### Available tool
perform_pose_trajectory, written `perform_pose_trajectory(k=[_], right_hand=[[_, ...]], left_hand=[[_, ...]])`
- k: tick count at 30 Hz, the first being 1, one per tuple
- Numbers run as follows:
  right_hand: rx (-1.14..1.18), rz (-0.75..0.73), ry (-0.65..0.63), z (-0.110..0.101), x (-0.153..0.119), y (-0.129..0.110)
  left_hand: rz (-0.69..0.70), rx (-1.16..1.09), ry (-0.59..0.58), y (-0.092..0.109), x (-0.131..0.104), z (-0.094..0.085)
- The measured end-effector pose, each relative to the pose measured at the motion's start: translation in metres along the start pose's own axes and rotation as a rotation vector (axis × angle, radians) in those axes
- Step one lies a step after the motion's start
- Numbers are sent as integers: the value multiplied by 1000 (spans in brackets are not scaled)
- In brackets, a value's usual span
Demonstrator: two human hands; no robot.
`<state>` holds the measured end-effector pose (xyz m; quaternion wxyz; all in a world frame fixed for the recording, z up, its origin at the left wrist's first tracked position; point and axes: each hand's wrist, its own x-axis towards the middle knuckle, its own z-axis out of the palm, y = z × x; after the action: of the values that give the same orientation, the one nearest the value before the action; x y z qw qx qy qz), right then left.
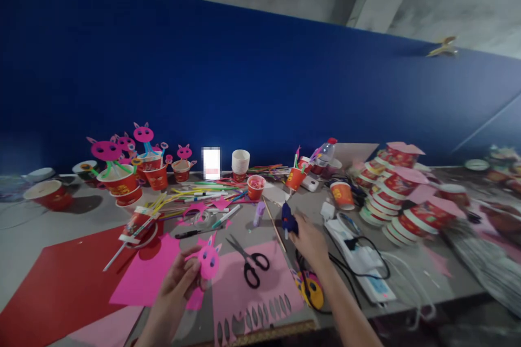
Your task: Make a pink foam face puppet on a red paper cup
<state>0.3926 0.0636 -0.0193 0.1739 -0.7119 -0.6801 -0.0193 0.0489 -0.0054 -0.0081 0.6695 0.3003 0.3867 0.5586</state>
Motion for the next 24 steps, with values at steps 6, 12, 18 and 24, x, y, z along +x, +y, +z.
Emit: perform_pose_trajectory(k=[6, 12, 18, 24], right_hand=[[-20, -84, -122, 10, 21, 20], [-33, -181, -153, 2, 42, 36], [243, -150, 185, -10, 6, -4], [762, -307, -102, -11, -42, -105]], left_hand=[[112, 141, 4, 7, -3, 5], [122, 142, 24, 10, -5, 7], [124, 114, 19, 7, -3, 1], [118, 165, -37, 10, 7, -7]])
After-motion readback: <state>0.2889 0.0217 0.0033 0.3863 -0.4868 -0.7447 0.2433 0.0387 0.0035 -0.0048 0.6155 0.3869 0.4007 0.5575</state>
